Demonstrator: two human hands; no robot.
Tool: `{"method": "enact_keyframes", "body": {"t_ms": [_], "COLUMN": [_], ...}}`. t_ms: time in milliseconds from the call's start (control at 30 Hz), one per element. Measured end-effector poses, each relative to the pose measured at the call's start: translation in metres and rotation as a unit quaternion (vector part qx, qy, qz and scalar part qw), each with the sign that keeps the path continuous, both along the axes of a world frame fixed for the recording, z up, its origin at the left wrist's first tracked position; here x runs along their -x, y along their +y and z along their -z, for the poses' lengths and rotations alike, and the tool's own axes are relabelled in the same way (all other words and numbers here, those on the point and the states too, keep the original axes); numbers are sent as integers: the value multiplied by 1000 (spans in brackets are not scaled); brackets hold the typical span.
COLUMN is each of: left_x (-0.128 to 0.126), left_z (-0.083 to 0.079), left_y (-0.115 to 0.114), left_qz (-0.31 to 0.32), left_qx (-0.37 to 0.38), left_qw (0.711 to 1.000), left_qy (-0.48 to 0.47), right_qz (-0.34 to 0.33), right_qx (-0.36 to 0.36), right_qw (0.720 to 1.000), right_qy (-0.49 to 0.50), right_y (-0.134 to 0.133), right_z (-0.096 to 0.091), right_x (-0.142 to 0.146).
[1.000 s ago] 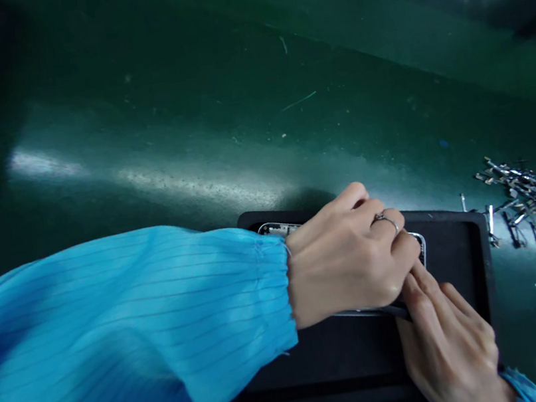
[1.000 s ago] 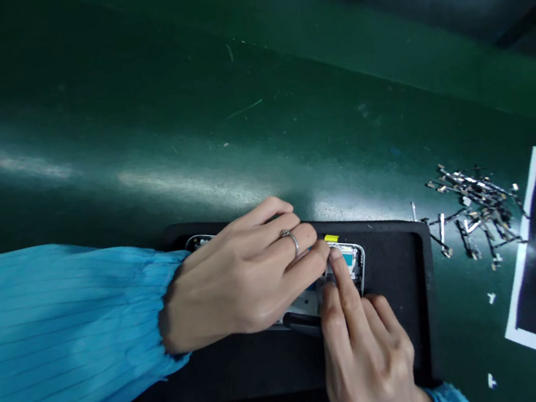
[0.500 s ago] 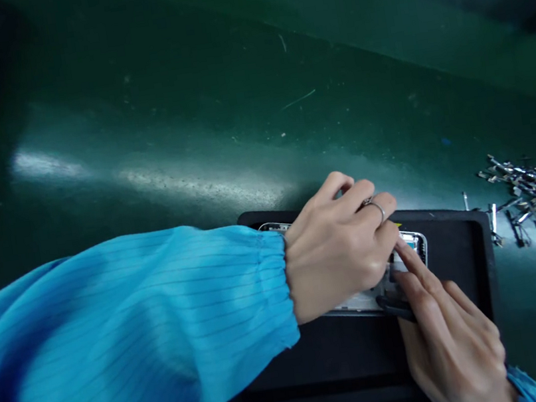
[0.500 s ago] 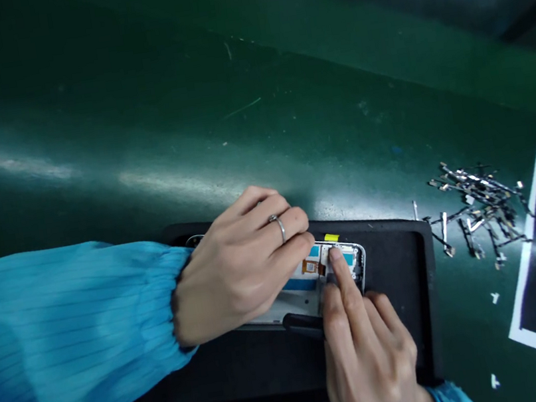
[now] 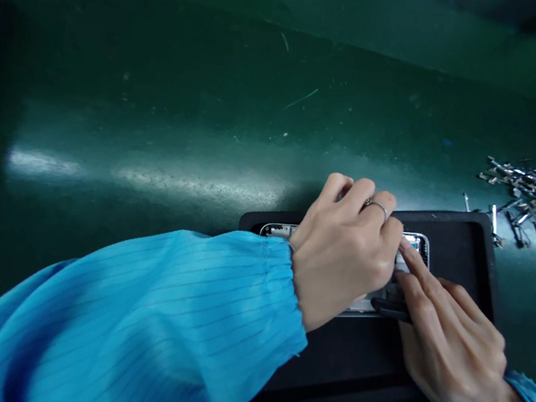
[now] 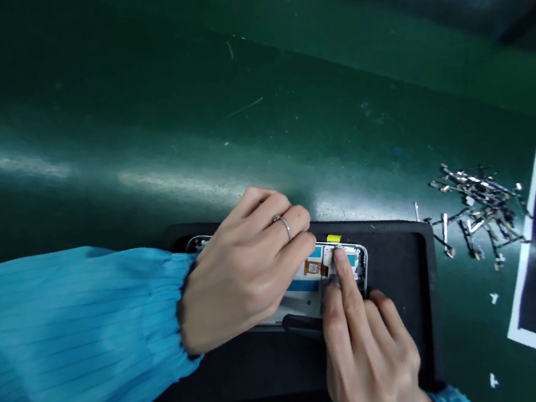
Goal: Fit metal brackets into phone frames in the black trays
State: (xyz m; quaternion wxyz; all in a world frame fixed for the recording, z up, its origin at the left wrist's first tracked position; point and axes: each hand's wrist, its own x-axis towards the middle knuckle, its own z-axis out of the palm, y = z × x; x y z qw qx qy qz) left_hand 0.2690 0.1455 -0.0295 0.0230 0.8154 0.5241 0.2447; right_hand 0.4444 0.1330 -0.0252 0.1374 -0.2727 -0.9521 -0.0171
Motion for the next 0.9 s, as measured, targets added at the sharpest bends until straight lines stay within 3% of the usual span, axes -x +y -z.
{"method": "enact_keyframes", "body": {"t_ms": [233,633,900], "left_x": [0,1,7], "left_z": [3,-1,-5], "left_y": [-3,0,-4], "left_qz": [-5,-13,-17], "left_qx": [-3,12,47], "left_qw": [999,1000,998], "left_qy": [-37,1,-32], "right_qz": [4,9,10], "right_qx": [-6,-16,-5], "right_qw": [1000,999,1000], "right_qy": [-7,-43,-16], "right_y": [3,9,9], "right_z": [-2,-8,-9], "right_x": [2,4,6]}}
